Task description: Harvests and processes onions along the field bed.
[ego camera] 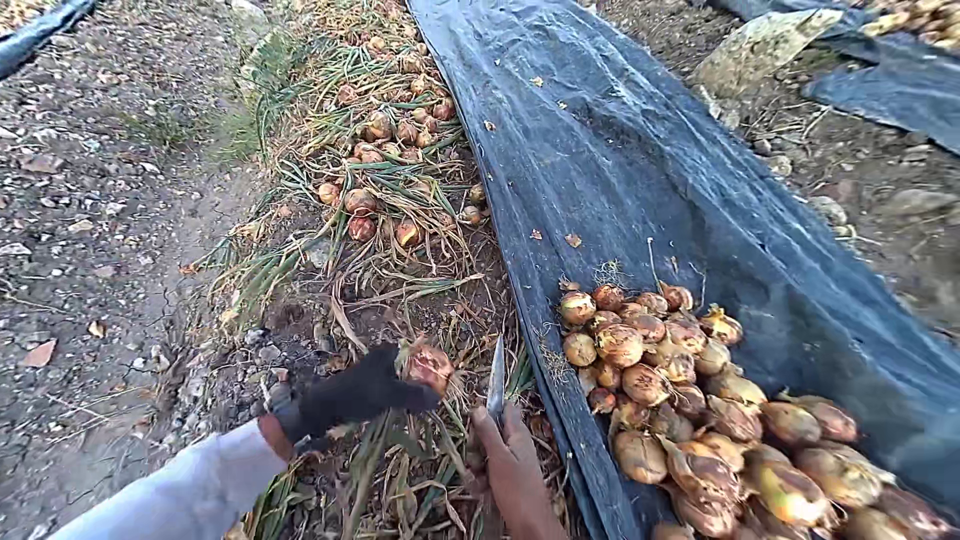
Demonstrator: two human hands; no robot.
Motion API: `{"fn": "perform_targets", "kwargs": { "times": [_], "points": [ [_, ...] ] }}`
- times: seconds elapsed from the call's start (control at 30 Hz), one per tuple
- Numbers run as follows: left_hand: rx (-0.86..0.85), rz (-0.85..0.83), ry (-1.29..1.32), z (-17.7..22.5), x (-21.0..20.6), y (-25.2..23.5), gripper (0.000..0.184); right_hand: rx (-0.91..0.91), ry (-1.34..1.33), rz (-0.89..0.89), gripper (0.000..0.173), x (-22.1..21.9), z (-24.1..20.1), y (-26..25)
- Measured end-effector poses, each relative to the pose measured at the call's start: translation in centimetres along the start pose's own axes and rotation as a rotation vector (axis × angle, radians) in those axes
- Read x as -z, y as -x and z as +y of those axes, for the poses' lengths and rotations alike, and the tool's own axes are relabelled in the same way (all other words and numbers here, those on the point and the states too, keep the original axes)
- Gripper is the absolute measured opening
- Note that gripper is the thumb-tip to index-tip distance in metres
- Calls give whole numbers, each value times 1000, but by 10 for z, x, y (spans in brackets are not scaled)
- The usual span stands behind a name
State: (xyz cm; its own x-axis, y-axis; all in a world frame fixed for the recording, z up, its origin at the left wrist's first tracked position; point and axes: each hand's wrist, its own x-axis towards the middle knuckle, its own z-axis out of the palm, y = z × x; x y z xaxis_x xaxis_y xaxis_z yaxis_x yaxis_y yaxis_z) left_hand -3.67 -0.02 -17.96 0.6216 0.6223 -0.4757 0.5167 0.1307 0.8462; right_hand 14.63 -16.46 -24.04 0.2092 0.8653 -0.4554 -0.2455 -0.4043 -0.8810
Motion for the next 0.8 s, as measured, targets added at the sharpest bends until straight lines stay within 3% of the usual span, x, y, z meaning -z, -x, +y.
{"fn": "perform_targets", "kwargs": {
  "times": [0.13, 0.3, 0.4, 0.47, 0.53, 0.6, 0.67, 0.77, 0.8],
  "points": [
    [52, -193, 205, 45, -52, 52, 29, 290, 180, 49, 82, 6, -15, 41],
    [156, -192, 55, 69, -73, 81, 32, 553, 261, 113, 63, 14, -17, 72],
    [-101, 28, -442, 64, -76, 90, 59, 509, 250, 68, 60, 13, -10, 78],
    [-353, 308, -869, 50, -74, 83, 73, 440, 257, 10, 65, 11, -7, 79],
    [-470, 521, -964, 44, -62, 63, 75, 372, 177, -3, 64, 9, -2, 73],
    [-411, 508, -782, 53, -52, 49, 80, 273, 159, 92, 61, 12, 4, 54],
    [-394, 349, -634, 61, -54, 38, 79, 148, 313, 120, 57, 23, 6, 31],
    [-322, 172, -763, 47, -59, 3, 75, 98, 530, 176, 66, 35, -2, -4],
    [-303, 158, -804, 33, -58, -12, 67, 121, 575, 220, 61, 40, -5, -16]
  ]
}}
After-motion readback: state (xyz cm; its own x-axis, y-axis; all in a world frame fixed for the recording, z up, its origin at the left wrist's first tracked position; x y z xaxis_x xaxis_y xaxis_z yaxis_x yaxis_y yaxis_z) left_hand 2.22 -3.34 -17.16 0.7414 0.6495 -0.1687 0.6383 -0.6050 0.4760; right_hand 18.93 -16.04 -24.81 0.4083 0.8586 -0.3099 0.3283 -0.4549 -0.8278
